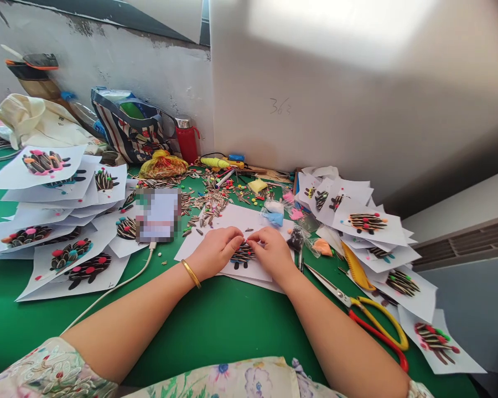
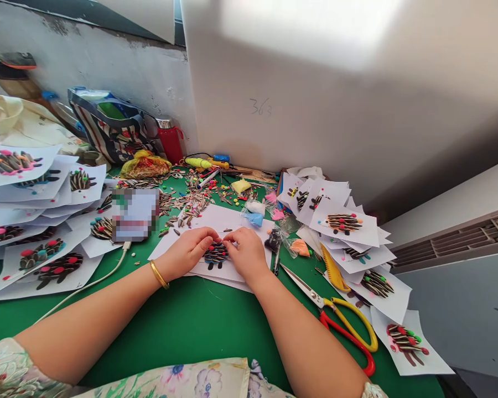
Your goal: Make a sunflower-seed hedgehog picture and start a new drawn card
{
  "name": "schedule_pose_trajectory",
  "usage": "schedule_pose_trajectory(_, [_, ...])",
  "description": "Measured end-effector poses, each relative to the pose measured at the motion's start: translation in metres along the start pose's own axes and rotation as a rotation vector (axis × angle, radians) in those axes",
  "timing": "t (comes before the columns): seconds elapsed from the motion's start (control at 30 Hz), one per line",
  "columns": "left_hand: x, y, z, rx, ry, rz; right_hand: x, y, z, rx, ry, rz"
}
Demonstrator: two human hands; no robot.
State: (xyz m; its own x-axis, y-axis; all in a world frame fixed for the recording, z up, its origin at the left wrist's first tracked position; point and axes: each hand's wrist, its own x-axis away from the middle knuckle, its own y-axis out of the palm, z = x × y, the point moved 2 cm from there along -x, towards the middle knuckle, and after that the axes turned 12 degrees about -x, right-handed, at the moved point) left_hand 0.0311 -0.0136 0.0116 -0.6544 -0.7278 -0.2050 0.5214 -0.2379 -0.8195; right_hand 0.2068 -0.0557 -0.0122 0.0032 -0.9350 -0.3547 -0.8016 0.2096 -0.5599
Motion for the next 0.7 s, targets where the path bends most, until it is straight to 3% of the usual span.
schedule_pose_trajectory(0.43, [0.001,0.0,0.0,-0.011,-0.004,-0.009,-0.001,0.001,0.0,0.026,0.015,-0.056])
schedule_pose_trajectory(0.53, [0.001,-0.001,0.0,0.009,-0.018,-0.028,-0.002,-0.01,0.0,0.033,-0.004,-0.027])
schedule_pose_trajectory(0.7, [0.001,-0.002,0.0,0.016,-0.041,-0.023,-0.001,-0.046,0.008,0.163,0.016,0.139])
